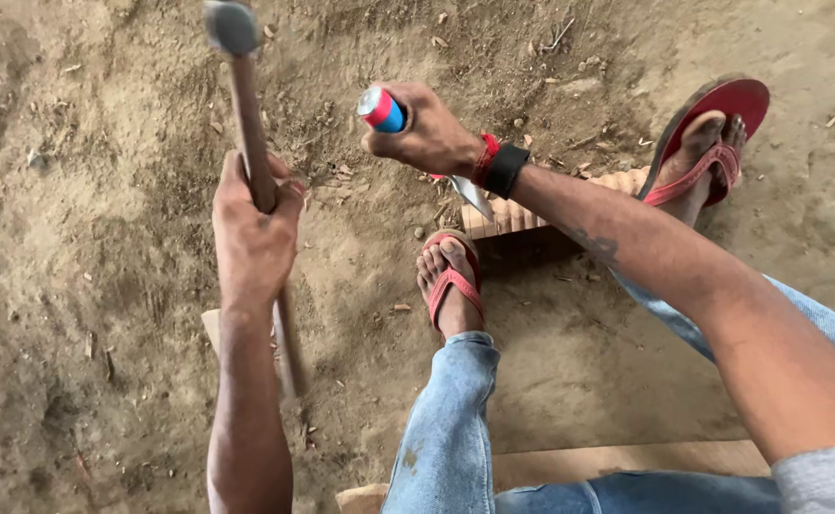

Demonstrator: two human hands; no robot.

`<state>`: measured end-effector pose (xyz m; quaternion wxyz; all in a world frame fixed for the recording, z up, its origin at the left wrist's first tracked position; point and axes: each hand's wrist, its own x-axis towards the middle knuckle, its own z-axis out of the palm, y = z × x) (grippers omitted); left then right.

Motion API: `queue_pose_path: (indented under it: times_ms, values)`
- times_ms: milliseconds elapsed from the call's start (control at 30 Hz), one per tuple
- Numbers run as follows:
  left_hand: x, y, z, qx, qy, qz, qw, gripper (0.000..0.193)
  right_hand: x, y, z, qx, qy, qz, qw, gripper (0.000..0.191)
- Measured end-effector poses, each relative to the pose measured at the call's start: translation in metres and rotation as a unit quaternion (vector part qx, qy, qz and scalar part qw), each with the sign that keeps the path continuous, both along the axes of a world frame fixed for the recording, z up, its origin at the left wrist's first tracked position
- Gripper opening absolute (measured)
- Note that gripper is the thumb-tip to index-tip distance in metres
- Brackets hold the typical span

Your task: The person uses a chisel and hammer to carve a decorative pattern into a piece of wood. They repeatedly strike the chisel to remove wood shavings and shape the surface.

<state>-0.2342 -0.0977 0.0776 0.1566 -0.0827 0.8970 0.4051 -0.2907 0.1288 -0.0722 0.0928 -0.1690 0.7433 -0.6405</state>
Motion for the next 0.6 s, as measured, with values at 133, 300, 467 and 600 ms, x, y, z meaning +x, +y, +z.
queue_pose_path:
  times_ms: [133,300,467,600]
  values:
    - [0.002,0.008,-0.002,-0.121,-0.118,-0.105,0.980,0.020,0.002,-0.003,-0.004,-0.002,0.013,0.016,1.000,0.017]
    - [0.001,-0.003,0.010,-0.021,-0.006,-0.002,1.000,0.018,0.003,-0.005,-0.002,0.009,0.016,0.008,1.000,0.017]
    - [0.008,-0.003,0.002,-0.064,0.050,-0.078,0.994,0.017,0.007,-0.008,0.008,-0.012,-0.013,0.016,1.000,0.035]
    - [0.020,0.005,-0.009,-0.140,-0.083,-0.112,0.980,0.019,0.011,0.000,0.005,-0.045,0.024,0.011,0.999,0.023]
